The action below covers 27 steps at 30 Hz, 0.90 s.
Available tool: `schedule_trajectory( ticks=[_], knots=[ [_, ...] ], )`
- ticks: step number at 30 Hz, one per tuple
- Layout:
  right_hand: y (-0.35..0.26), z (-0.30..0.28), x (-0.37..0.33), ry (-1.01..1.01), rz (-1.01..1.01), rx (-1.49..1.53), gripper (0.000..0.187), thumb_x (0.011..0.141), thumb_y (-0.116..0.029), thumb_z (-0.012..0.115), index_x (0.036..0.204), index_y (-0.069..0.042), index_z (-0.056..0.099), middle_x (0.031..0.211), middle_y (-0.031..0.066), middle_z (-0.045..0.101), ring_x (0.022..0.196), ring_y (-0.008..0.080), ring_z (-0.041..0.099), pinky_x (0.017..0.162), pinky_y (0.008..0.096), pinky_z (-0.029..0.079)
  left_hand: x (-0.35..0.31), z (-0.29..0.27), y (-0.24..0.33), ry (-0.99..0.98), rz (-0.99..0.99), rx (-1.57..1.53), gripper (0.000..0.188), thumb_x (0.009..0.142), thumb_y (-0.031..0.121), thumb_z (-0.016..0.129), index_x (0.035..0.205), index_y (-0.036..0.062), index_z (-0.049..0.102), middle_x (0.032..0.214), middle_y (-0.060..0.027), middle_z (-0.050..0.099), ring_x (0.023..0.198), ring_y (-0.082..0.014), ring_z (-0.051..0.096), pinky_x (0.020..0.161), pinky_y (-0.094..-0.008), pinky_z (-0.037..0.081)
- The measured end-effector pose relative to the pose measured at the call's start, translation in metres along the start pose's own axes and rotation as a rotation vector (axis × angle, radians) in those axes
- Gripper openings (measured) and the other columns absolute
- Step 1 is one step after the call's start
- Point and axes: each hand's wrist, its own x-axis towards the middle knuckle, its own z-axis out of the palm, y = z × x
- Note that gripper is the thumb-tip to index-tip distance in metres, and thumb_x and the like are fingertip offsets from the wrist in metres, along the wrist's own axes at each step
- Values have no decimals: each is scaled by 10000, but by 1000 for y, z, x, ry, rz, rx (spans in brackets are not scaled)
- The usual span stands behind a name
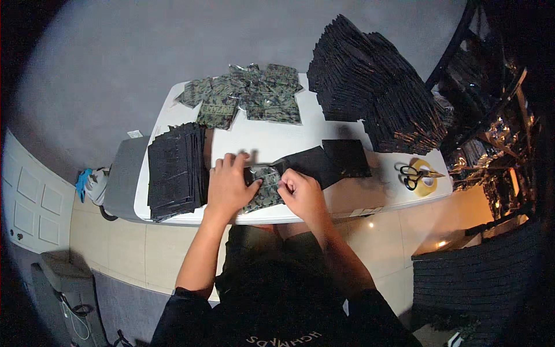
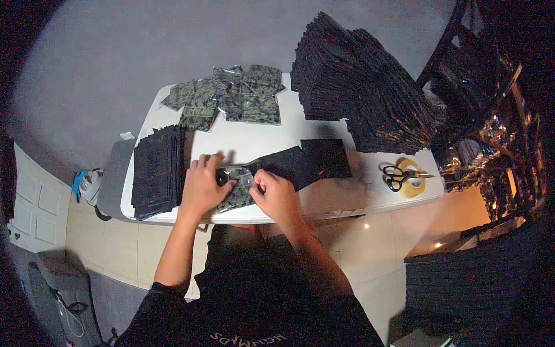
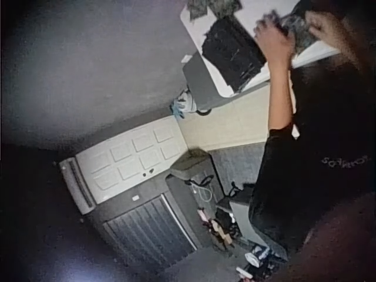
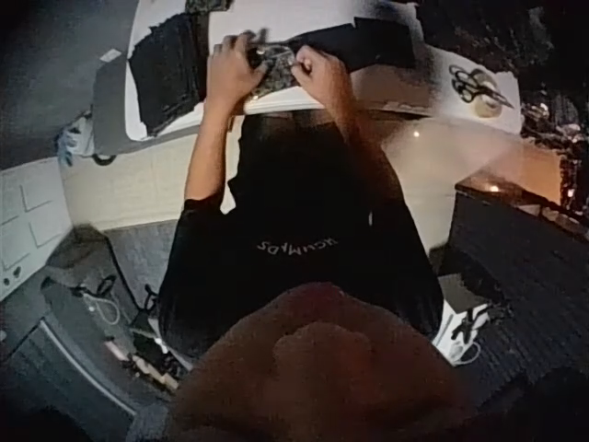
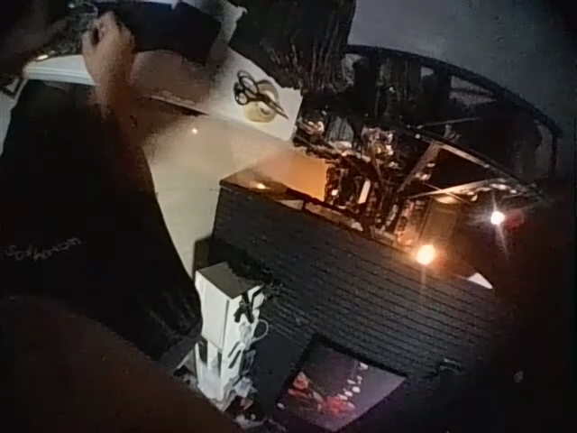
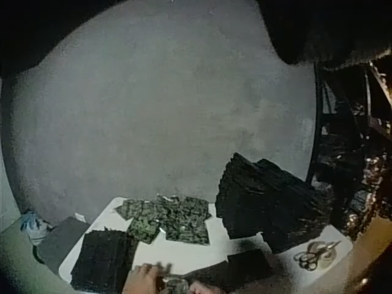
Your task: The recorder is packaging small camouflaged items into black bags and larger clear bags.
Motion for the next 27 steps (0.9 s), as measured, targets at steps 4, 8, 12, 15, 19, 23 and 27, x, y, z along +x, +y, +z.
schedule_trajectory(
  ticks=[4, 8, 12, 15, 19, 23, 27],
  knots=[
    [-2, -2, 1, -44, 42, -36, 164, 902, -119, 798, 943, -55, 653, 798, 136, 693, 702, 335, 714, 639, 434, 554, 1, 6, -23, -226, -231, -153, 575, 800, 294, 958, 1251, 40, 710, 1104, -210, 738, 991, -430, 729, 902, -474, 595],
    [-3, 0, 1, -29, 64, -12, 155, 920, -112, 784, 944, -45, 646, 805, 146, 698, 703, 334, 715, 640, 423, 557, -3, 22, -34, -203, -292, -533, 425, 843, 149, 945, 1183, 3, 736, 978, -139, 787, 798, -240, 751, 763, -339, 603],
    [2, 1, 0, 23, 59, 51, 132, 934, -51, 774, 944, -8, 649, 737, 117, 629, 625, 188, 604, 608, 353, 494, -7, 20, -22, -186, -634, -1385, 245, 992, 39, 828, 1216, 8, 735, 1106, -68, 801, 863, -146, 747, 794, -303, 616],
    [3, 0, 0, 36, 17, 82, 160, 922, -89, 787, 953, -31, 641, 795, 163, 683, 679, 305, 703, 640, 413, 554, -21, 16, -14, -263, -728, -1705, 337, 970, 13, 829, 1295, -5, 741, 1113, -77, 811, 982, -139, 763, 888, -314, 614],
    [-3, 2, 2, 22, 17, 53, 165, 921, -82, 789, 951, -33, 635, 784, 159, 671, 670, 297, 692, 633, 412, 546, -33, 34, -13, -128, -270, -843, 250, 982, 12, 773, 1221, -61, 772, 1076, -152, 840, 1014, -225, 800, 886, -397, 610],
    [0, -2, 1, 65, -4, 7, 138, 940, -57, 772, 943, -13, 642, 746, 117, 617, 625, 199, 603, 602, 356, 493, -20, 18, 16, -117, -213, -491, 301, 1001, -7, 721, 1297, -43, 764, 1048, -237, 828, 975, -171, 776, 850, -350, 595],
    [-18, -4, 7, 51, -28, 2, 138, 939, -60, 770, 937, -18, 638, 748, 117, 620, 623, 221, 608, 602, 366, 492, -23, 46, 1, 75, -273, -796, 281, 1014, -12, 722, 1286, -70, 761, 1073, -209, 836, 1000, -166, 766, 896, -337, 598]
  ],
)
